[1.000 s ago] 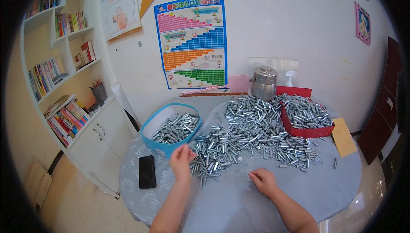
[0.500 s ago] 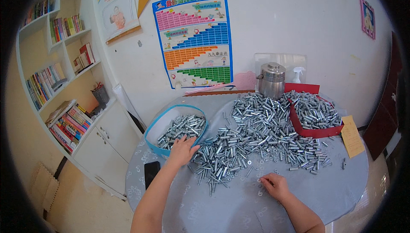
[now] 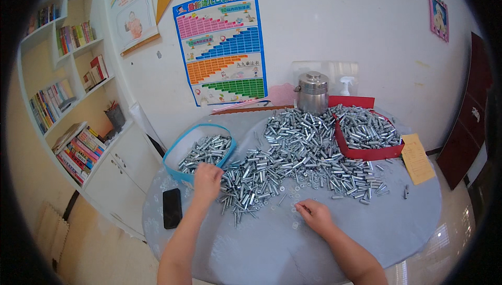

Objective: The person sits at a table covered with a large pile of metal bolts and washers. They repeatedly pick up a bolt and a washer, thread the washer onto the bolt, and place the assembled unit into a blue basket.

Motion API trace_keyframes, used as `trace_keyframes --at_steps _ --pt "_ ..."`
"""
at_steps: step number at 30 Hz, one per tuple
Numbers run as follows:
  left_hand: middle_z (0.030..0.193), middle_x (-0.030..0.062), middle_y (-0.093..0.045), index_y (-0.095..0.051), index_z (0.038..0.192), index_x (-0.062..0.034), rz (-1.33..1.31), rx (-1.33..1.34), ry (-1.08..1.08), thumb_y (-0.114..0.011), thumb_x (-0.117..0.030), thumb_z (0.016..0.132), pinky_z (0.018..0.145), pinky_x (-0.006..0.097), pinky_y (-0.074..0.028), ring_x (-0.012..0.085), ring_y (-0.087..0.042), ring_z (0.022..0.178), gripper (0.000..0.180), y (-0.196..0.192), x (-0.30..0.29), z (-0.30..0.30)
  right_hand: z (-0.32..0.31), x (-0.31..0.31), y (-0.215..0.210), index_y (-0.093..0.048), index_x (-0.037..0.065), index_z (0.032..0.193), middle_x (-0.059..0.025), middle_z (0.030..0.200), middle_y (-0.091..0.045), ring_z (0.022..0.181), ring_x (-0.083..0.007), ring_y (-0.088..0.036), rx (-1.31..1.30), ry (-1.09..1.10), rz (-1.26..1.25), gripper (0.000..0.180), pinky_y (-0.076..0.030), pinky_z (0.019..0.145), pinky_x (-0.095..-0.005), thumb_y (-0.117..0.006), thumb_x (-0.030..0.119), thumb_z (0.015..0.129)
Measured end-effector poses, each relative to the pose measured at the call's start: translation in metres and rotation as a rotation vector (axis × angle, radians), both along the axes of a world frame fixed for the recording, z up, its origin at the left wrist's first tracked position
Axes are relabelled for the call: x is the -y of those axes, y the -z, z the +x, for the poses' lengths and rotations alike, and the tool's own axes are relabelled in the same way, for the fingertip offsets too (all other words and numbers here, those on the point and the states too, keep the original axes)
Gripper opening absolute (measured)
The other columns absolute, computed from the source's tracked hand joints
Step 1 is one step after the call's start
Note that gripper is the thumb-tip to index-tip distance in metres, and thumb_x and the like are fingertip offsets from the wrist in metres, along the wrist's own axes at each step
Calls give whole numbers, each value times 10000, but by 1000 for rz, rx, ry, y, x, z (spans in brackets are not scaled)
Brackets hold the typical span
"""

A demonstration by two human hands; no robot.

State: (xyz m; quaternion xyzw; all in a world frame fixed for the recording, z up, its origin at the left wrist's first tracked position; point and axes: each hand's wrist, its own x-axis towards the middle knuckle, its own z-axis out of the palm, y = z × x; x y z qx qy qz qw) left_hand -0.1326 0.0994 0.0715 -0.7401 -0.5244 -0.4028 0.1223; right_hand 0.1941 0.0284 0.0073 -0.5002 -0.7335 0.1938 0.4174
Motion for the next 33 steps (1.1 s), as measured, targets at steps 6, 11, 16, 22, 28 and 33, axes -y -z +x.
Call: trace_keyframes --at_steps 6,11,16,22,28,33 --pt "738 110 -564 -615 706 -30 -409 -47 117 -651 -97 646 698 376 -416 286 -515 800 96 29 43 64 4 -6 8 -629 65 823 -84 739 -611 618 -234 -585 -51 2 15 181 -452 539 -312 -584 237 788" --pt "830 126 -552 -612 839 -38 -482 -91 49 -676 -140 658 738 374 -411 296 -496 853 218 30 54 82 6 -5 5 -631 58 819 -95 740 -617 611 -238 -592 -144 55 -9 196 -454 537 -312 -578 245 794" --pt "797 109 -545 -629 822 -51 -281 -104 81 -681 -128 643 722 371 -414 279 -499 827 201 43 38 95 8 -15 12 -623 21 834 -87 711 -635 589 -144 -601 -181 95 7 180 -456 526 -252 -583 194 807" --pt "772 93 -538 -626 747 -28 -215 -1 121 -676 -103 634 696 358 -411 270 -496 787 145 58 34 113 11 -11 6 -630 64 835 -106 778 -614 681 -244 -593 -157 177 45 179 -457 587 -324 -567 227 796" --pt "751 133 -574 -575 720 -6 -280 155 180 -621 -45 648 679 385 -412 309 -511 757 93 63 51 147 6 -13 5 -636 77 840 -89 768 -610 688 -241 -585 -51 150 64 141 -458 600 -321 -575 191 784" --pt "721 154 -571 -562 715 -7 -337 229 127 -595 -21 655 651 403 -423 324 -520 724 69 77 46 157 8 -9 2 -633 68 864 -84 772 -607 629 -217 -566 -41 115 116 139 -453 565 -298 -598 161 767"
